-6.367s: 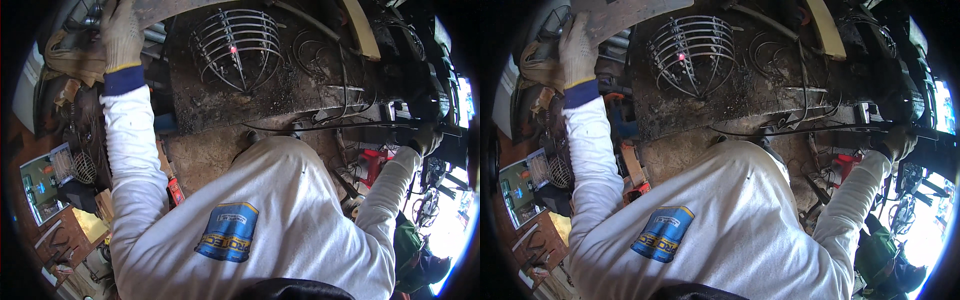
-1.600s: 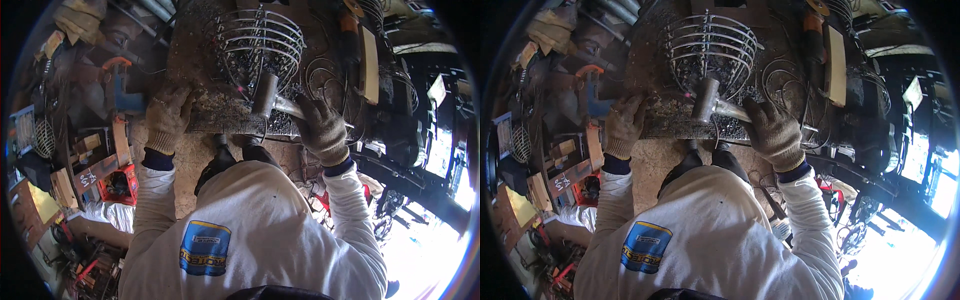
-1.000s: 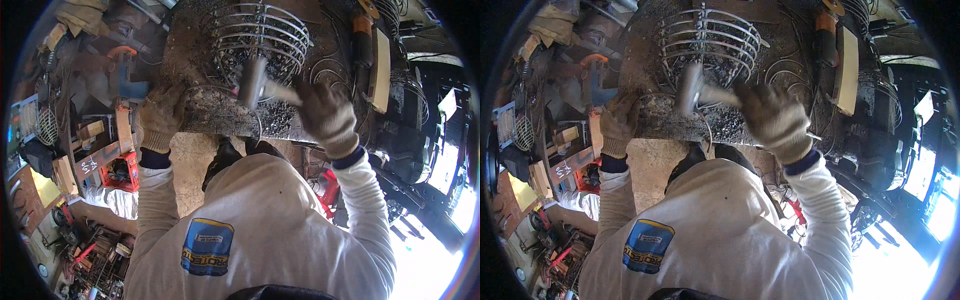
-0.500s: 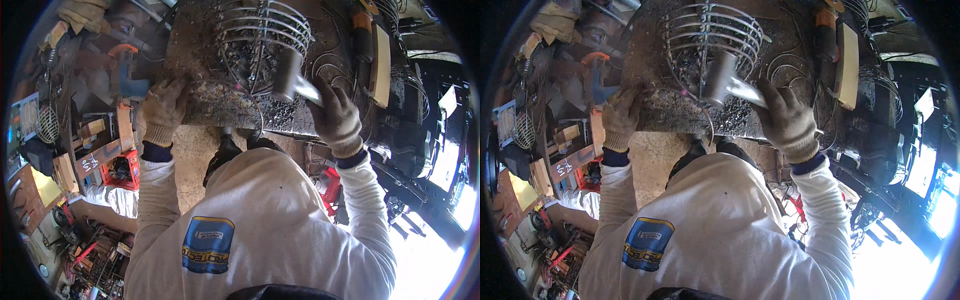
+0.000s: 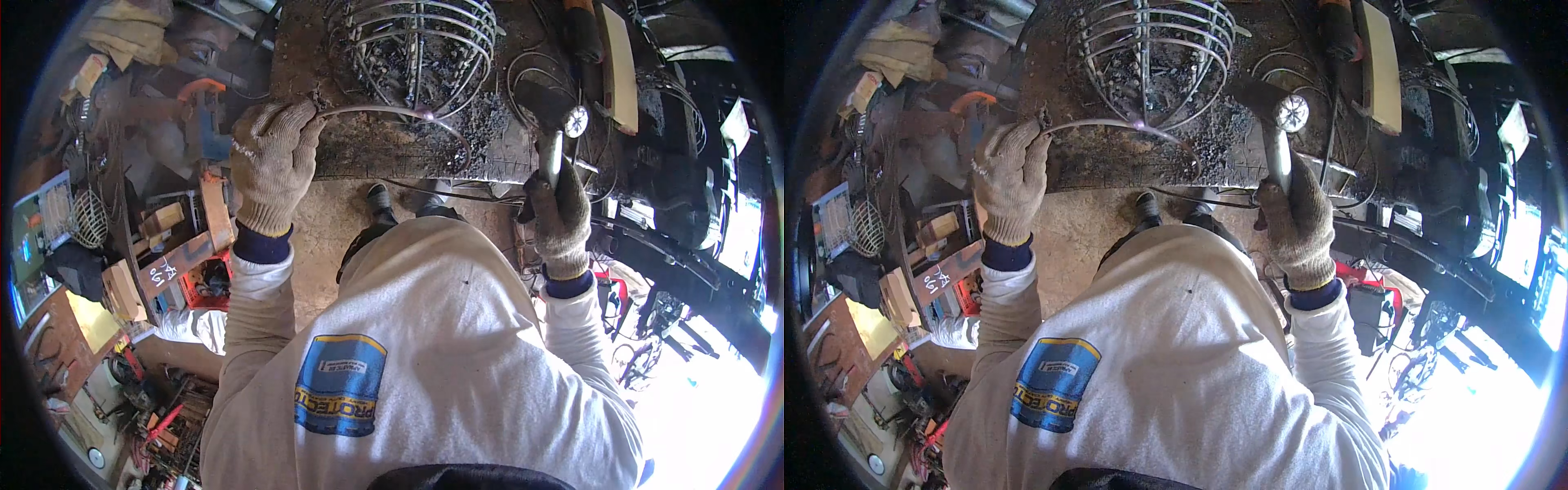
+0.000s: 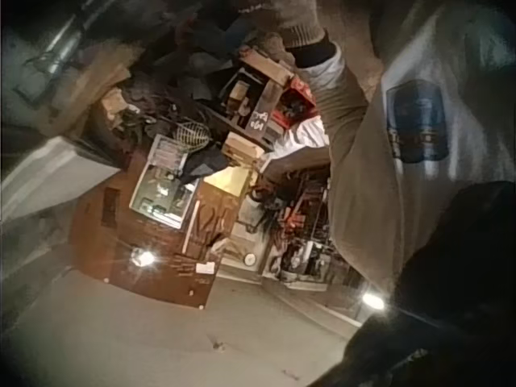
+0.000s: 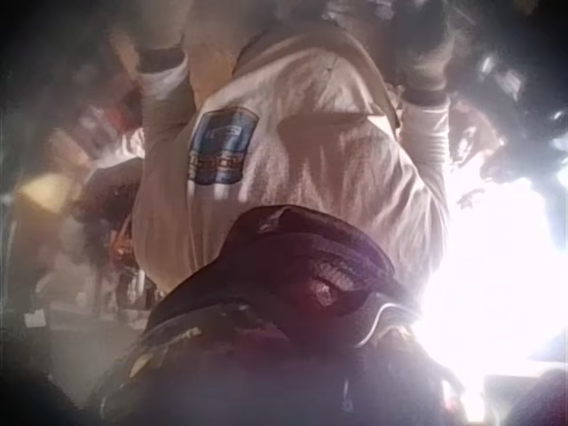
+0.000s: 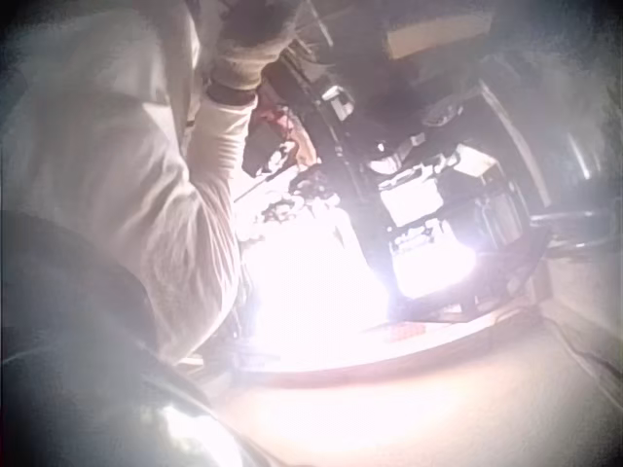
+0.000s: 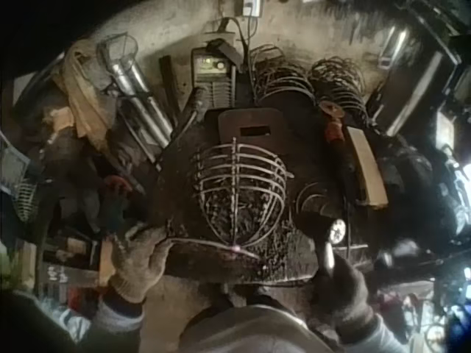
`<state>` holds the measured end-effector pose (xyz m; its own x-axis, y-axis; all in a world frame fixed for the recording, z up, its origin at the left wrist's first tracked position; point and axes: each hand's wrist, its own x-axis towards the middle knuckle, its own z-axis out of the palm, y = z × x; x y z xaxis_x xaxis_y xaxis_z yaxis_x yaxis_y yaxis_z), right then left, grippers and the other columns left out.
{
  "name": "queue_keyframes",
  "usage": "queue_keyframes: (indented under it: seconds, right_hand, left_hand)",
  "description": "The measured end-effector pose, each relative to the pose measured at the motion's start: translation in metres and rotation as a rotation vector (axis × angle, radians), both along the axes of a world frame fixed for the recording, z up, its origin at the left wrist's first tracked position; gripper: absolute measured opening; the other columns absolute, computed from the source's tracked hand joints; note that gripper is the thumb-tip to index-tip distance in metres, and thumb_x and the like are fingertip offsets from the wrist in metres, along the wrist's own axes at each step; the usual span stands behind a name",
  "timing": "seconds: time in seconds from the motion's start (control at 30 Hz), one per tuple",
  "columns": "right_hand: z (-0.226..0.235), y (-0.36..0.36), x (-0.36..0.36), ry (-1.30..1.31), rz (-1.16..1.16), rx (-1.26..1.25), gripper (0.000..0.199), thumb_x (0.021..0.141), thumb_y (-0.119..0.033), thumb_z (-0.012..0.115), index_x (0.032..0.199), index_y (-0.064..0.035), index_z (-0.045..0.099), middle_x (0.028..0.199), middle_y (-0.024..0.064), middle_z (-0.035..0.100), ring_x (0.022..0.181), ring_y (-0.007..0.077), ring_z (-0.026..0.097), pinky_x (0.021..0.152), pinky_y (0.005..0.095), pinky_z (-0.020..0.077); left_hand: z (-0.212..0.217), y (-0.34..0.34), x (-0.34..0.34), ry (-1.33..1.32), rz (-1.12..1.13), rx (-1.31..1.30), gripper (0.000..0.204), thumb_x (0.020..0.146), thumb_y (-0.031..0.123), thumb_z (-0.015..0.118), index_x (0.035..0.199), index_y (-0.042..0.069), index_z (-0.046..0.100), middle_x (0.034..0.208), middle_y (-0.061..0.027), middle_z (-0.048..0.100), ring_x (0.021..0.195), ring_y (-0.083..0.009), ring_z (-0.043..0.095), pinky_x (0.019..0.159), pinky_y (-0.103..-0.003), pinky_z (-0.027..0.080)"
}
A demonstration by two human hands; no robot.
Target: The person welds and grinds a metal cage structure, using a welding torch to join wires, a hammer to shape the metal, and an angle grinder to smooth the joints.
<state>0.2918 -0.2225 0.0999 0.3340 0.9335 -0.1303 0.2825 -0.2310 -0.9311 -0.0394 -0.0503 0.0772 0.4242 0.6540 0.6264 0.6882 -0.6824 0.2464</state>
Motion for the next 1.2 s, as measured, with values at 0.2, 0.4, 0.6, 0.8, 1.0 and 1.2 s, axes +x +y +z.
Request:
queue_keyframes:
  seconds: [0.2,0.4,0.6,0.8,1.0,1.2]
  right_hand:
    - [0.022,-0.023,-0.014,0.063,0.019,0.135,0.048,0.102,-0.018,0.055,0.143,0.0062,0.049,0.086,0.0055,0.067,0.066,0.0082,0.060,0.059,0.0242,0.0505]
    - [0.029,-0.043,-0.031,0.012,0.008,0.139,0.044,0.100,-0.017,0.060,0.137,0.0061,0.054,0.086,0.0110,0.070,0.061,0.0120,0.065,0.057,0.0295,0.0529]
    - [0.010,-0.052,-0.037,-0.107,0.077,0.144,0.046,0.097,-0.011,0.060,0.139,0.0048,0.053,0.092,0.0139,0.071,0.064,0.0130,0.066,0.060,0.0301,0.0537]
    - [0.002,-0.044,-0.041,-0.076,0.119,0.173,0.045,0.100,-0.013,0.058,0.140,0.0062,0.052,0.083,0.0058,0.066,0.071,0.0098,0.061,0.061,0.0284,0.0504]
    - [-0.001,-0.042,-0.039,-0.094,0.098,0.120,0.047,0.094,-0.007,0.062,0.138,0.0064,0.053,0.104,0.0231,0.072,0.096,0.0346,0.074,0.083,0.0390,0.0565]
    - [0.004,-0.042,-0.034,-0.105,0.081,0.180,0.043,0.102,-0.019,0.059,0.136,0.0065,0.053,0.085,0.0064,0.066,0.066,0.0108,0.060,0.059,0.0282,0.0496]
  left_hand:
    - [0.066,0.000,0.013,0.184,-0.103,0.160,0.025,0.079,0.017,0.080,0.103,0.013,0.074,0.096,-0.0073,0.068,0.089,-0.0289,0.066,0.079,-0.043,0.054]
    - [0.096,-0.001,0.020,0.307,-0.255,0.161,0.034,0.076,0.016,0.080,0.110,0.014,0.073,0.106,-0.0040,0.065,0.092,-0.0276,0.065,0.082,-0.043,0.053]
    - [0.098,0.010,0.029,0.237,-0.347,0.113,0.030,0.084,0.014,0.073,0.114,0.013,0.071,0.124,-0.0034,0.065,0.106,-0.0271,0.065,0.087,-0.038,0.057]
    - [0.093,0.008,0.029,0.497,-0.333,-0.032,0.033,0.091,0.015,0.068,0.124,0.014,0.066,0.127,-0.0067,0.065,0.106,-0.0254,0.066,0.086,-0.037,0.058]
    - [0.103,-0.006,0.052,0.474,-0.361,-0.177,0.027,0.093,0.033,0.069,0.107,0.010,0.069,0.094,-0.0118,0.070,0.085,-0.0330,0.069,0.076,-0.045,0.055]
    - [0.103,-0.001,0.061,0.489,-0.375,-0.191,0.028,0.094,0.037,0.067,0.093,0.009,0.066,0.085,-0.0103,0.067,0.078,-0.0332,0.067,0.068,-0.044,0.054]
